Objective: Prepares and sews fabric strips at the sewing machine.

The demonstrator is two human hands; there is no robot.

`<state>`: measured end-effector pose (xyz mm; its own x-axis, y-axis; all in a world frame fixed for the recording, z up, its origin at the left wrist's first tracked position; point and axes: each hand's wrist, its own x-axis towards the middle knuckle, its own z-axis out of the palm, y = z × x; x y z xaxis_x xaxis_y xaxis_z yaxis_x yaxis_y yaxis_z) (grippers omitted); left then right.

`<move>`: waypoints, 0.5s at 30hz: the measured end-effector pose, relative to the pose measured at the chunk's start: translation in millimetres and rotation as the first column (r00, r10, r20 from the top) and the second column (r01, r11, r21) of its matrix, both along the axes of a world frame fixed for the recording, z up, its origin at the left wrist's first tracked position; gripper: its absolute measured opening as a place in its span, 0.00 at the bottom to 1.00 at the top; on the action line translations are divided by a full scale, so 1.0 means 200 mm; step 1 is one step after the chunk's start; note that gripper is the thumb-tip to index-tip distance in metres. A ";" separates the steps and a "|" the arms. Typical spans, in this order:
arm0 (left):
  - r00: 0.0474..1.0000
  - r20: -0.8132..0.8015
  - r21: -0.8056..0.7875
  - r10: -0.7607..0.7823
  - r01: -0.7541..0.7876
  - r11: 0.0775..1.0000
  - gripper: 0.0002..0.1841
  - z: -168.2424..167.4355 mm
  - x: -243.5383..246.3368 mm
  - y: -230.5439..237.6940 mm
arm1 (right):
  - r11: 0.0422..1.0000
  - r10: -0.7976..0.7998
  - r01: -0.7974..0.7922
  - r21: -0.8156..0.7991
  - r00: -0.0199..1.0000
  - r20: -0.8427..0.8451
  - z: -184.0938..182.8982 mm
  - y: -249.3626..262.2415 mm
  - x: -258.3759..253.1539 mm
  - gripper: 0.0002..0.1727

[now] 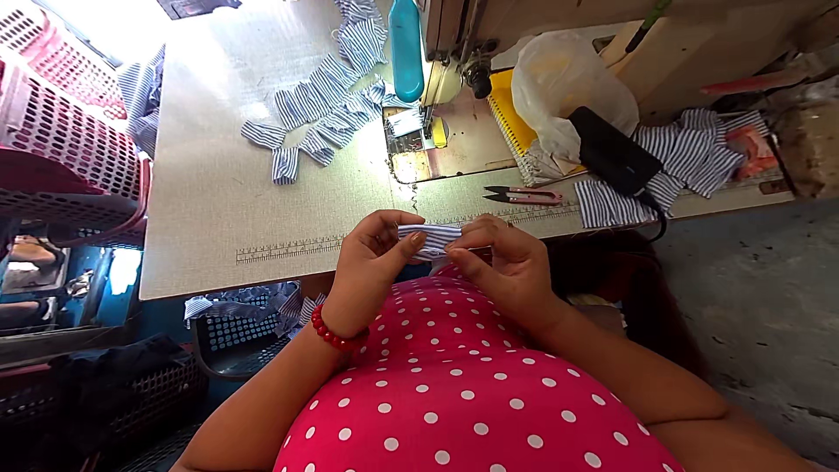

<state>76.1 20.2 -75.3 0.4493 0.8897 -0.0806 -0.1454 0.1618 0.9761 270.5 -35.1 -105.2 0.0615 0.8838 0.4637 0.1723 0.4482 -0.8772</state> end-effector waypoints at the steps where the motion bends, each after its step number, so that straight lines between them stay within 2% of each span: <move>1: 1.000 0.013 -0.010 -0.001 0.002 1.000 0.10 0.00 0.00 0.00 | 1.000 -0.007 0.007 -0.006 1.000 0.004 0.00 0.00 0.00 0.03; 4: 0.999 0.026 -0.050 -0.040 0.042 0.998 0.10 0.00 0.00 0.00 | 0.999 -0.021 0.021 -0.026 1.000 -0.007 0.01 -0.01 -0.01 0.04; 6: 0.996 0.002 -0.077 -0.085 0.084 0.993 0.14 0.00 -0.01 0.01 | 0.999 -0.028 0.028 -0.029 0.999 -0.025 0.01 -0.01 -0.02 0.06; 10: 0.991 -0.069 -0.011 -0.112 0.112 0.994 0.18 -0.01 -0.02 0.01 | 0.999 -0.045 0.043 -0.027 0.997 -0.058 0.01 -0.01 -0.02 0.10; 13: 0.987 -0.152 0.200 -0.050 0.081 0.977 0.17 -0.01 -0.02 0.01 | 0.997 -0.068 0.066 -0.037 0.997 -0.039 0.01 -0.01 -0.01 0.13; 15: 0.975 -0.223 0.421 -0.003 0.099 0.902 0.17 -0.01 -0.02 0.03 | 0.995 -0.083 0.084 -0.051 0.996 0.028 0.01 -0.02 0.00 0.17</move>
